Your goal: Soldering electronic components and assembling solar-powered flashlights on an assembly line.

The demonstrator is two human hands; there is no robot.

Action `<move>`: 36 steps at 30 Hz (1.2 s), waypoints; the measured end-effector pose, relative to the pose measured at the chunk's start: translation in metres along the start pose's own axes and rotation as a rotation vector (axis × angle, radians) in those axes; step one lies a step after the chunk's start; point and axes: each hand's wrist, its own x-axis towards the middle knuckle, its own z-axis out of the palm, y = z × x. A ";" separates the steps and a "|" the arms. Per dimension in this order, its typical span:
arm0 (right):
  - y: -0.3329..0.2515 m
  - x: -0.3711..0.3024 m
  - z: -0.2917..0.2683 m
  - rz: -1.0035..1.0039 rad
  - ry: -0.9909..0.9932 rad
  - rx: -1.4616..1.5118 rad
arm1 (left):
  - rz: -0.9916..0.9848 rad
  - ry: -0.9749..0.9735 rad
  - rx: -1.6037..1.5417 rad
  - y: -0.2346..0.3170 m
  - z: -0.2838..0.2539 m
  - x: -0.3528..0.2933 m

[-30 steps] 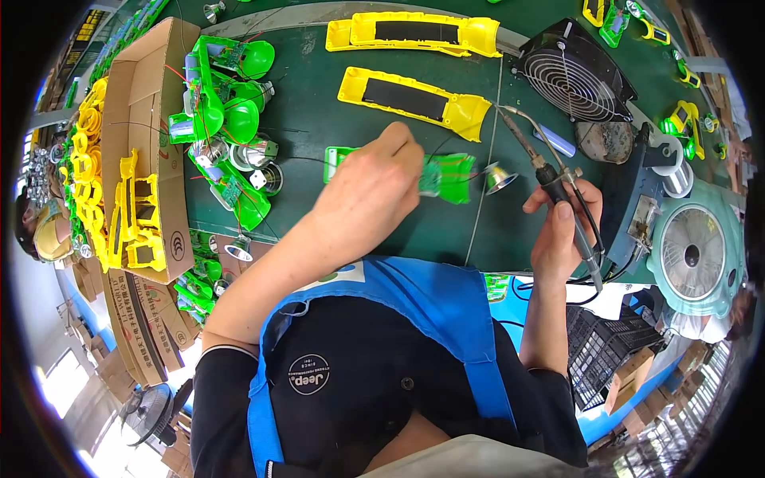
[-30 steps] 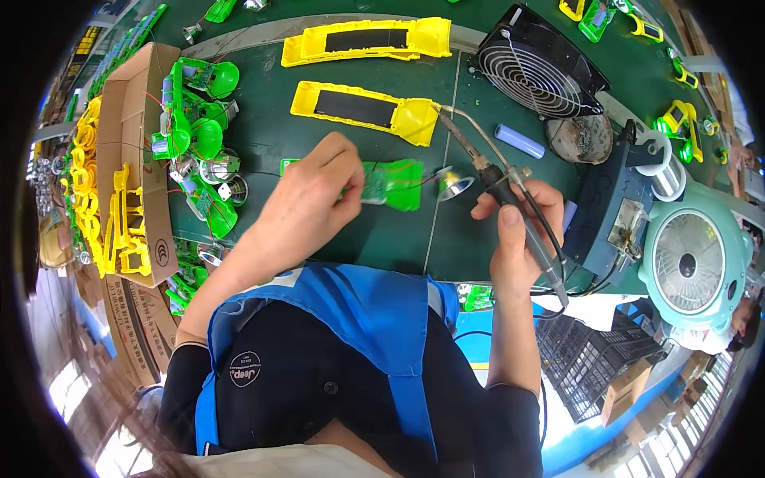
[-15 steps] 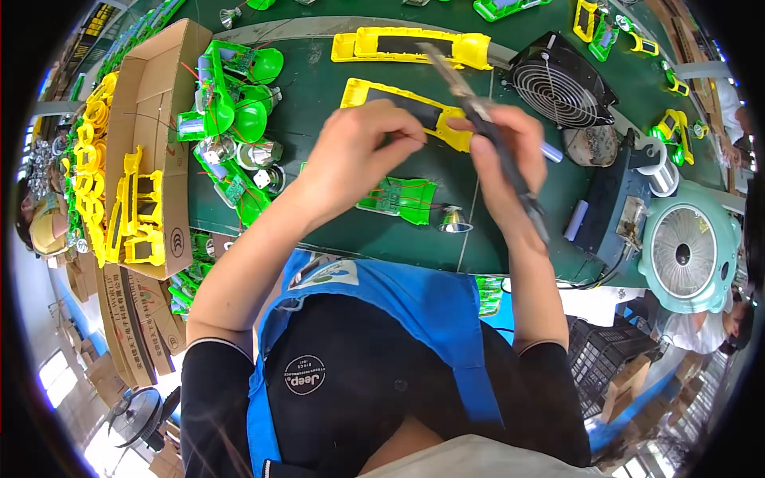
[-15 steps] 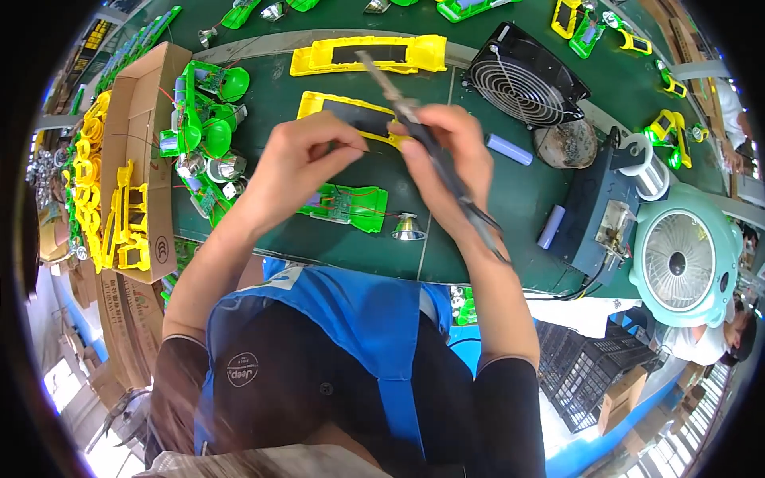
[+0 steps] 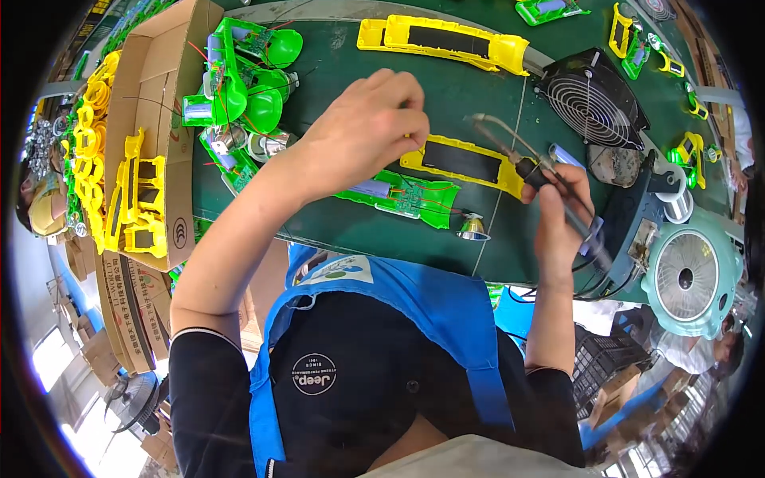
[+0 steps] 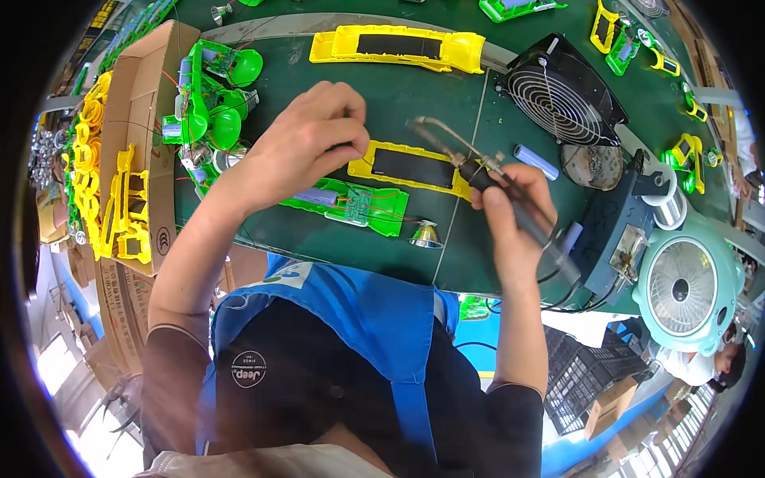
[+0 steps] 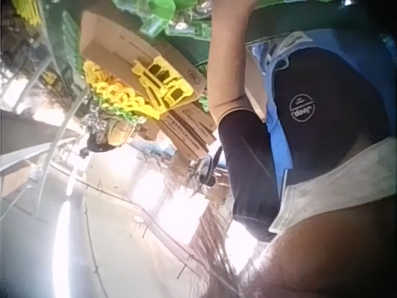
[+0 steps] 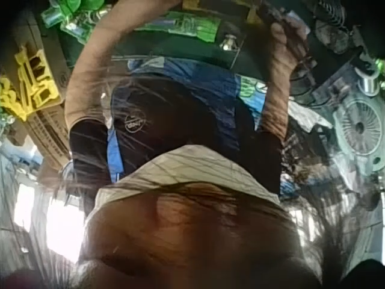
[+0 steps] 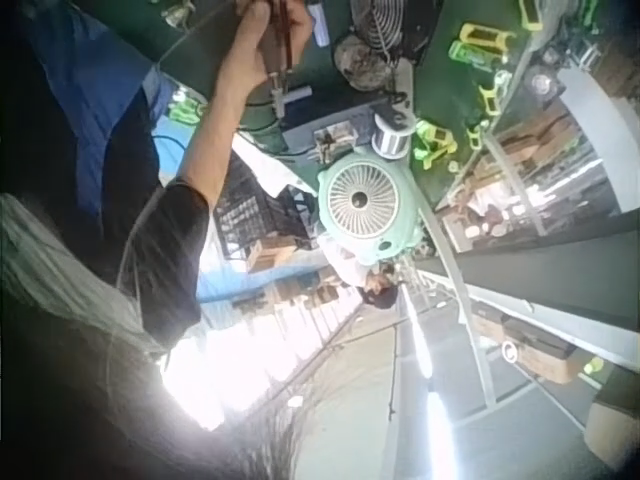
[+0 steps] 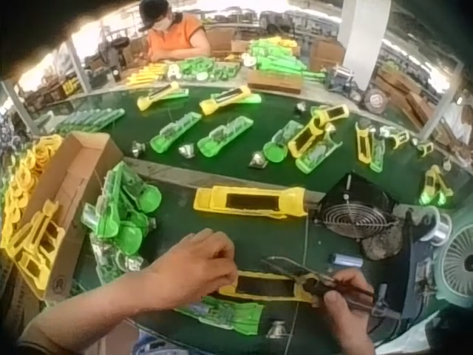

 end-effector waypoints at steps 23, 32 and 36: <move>-0.004 0.022 0.003 0.353 -0.190 0.041 | 0.103 -0.177 0.267 -0.001 0.015 0.007; -0.005 0.012 -0.010 0.245 -0.098 0.025 | 0.114 -0.176 0.278 -0.002 0.018 0.007; 0.007 0.004 -0.014 0.176 0.037 0.108 | 0.109 -0.192 0.291 0.001 0.016 0.009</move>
